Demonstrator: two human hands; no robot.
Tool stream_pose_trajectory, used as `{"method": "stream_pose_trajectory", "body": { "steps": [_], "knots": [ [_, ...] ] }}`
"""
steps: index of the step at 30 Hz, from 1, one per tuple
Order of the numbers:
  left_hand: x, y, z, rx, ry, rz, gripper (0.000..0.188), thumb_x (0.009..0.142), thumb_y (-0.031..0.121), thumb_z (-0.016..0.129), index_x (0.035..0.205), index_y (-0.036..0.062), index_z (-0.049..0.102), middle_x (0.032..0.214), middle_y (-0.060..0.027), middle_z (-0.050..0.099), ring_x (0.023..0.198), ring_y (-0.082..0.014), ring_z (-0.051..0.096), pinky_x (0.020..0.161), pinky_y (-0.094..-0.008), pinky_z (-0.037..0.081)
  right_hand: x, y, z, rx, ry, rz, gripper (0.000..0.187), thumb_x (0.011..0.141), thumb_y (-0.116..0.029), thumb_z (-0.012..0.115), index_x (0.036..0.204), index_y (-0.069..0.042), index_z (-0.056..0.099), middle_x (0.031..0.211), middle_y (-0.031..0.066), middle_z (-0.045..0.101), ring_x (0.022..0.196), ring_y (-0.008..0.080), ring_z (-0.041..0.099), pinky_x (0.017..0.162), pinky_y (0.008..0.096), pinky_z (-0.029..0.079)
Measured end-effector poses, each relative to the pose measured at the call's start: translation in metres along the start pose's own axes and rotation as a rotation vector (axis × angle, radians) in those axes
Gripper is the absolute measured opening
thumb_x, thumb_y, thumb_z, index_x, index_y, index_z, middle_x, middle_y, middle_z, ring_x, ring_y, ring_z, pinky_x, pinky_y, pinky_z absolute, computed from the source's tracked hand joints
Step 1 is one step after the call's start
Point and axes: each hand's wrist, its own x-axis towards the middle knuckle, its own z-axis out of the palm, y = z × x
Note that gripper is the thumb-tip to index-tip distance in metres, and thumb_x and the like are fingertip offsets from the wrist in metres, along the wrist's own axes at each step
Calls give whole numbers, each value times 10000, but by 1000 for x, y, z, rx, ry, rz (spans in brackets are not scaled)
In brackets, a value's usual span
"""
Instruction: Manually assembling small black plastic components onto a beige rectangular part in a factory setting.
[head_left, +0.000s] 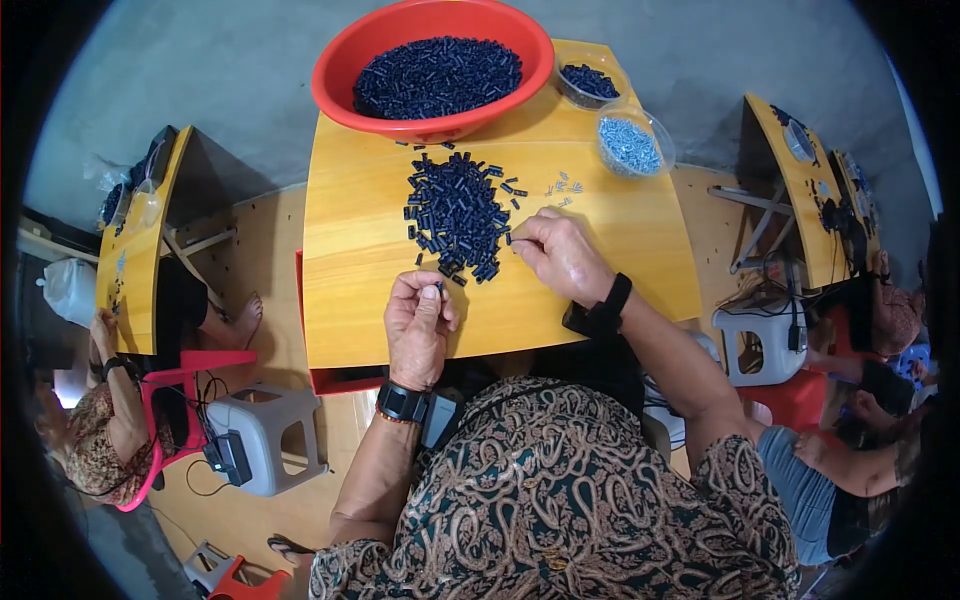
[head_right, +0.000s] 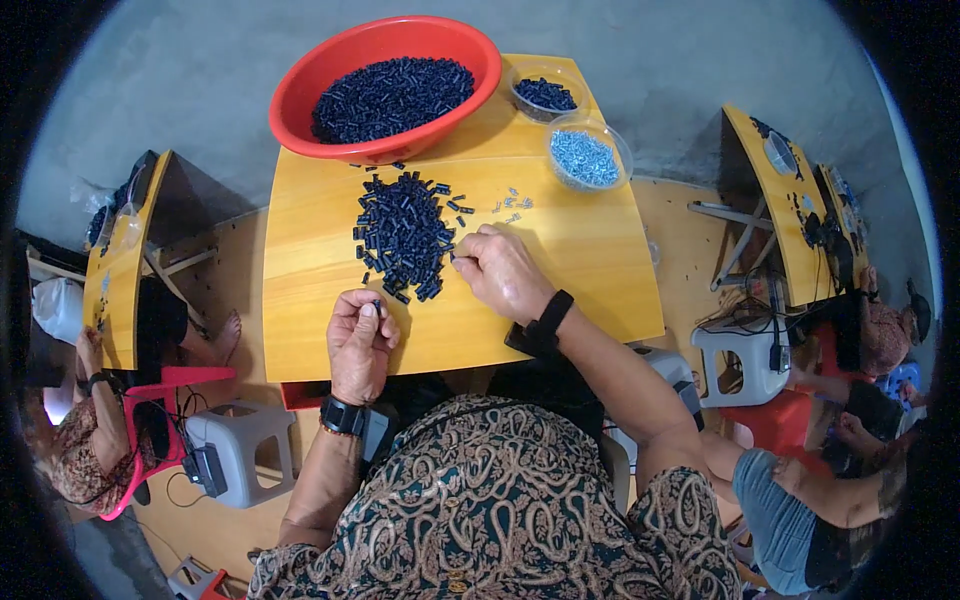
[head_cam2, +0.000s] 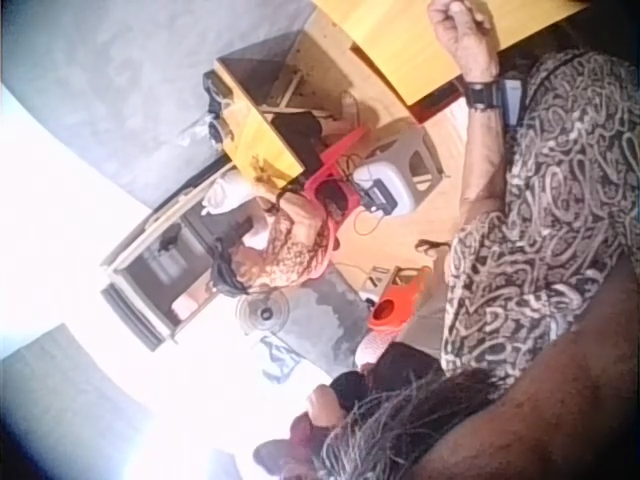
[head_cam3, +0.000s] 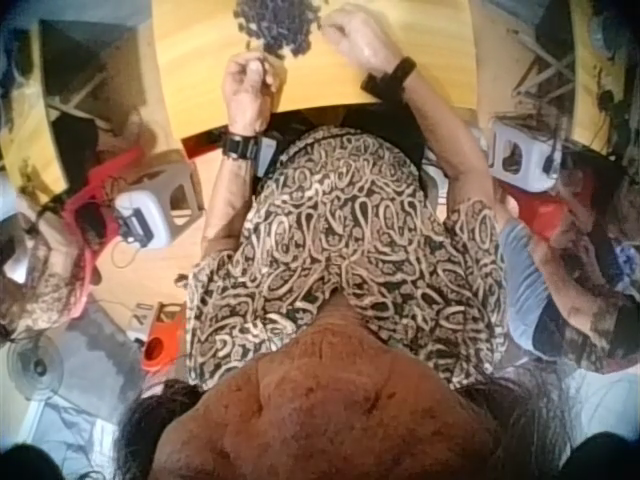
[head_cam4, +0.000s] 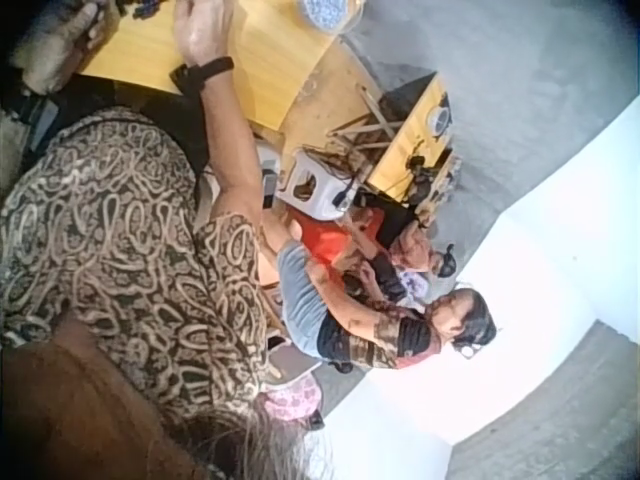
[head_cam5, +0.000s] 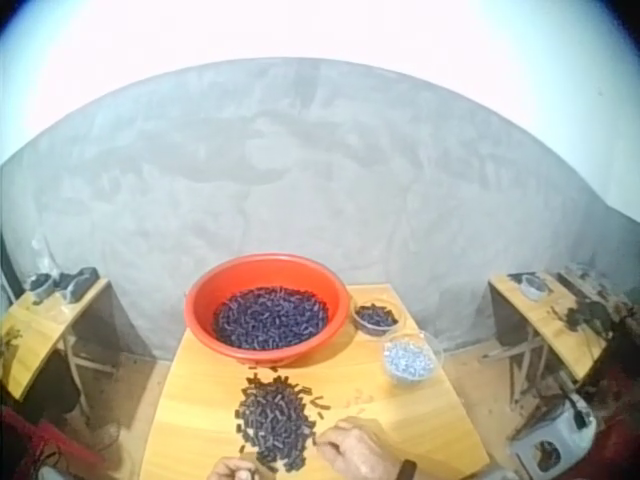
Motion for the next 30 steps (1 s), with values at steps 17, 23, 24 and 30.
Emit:
{"method": "stream_pose_trajectory", "body": {
  "steps": [17,23,24,30],
  "knots": [
    [0,-2,-1,90,9,-12,156,979,145,548,1099,46,541,864,0,548,694,-71,510,603,-216,446,23,-12,1,-77,-85,166,140,728,-95,692,726,43,674,744,235,646,729,379,643,721,440,507],
    [1,-3,-2,73,-11,-15,117,982,113,530,1067,33,539,902,-23,553,699,-86,514,625,-230,459,23,3,8,7,-43,245,131,738,-97,686,731,33,677,735,216,658,695,305,665,672,396,517],
    [1,-3,-2,73,-11,-14,117,982,113,530,1067,33,539,902,-23,553,699,-86,514,625,-230,459,24,6,9,7,-43,244,131,738,-97,686,731,33,677,735,216,658,695,305,665,672,396,517],
    [2,-5,-3,53,-23,-1,98,980,107,530,1053,42,535,910,-30,557,696,-90,514,630,-231,455,17,17,-3,329,-36,319,145,823,-127,693,826,15,668,706,74,658,646,141,627,575,291,486]
  ]
}}
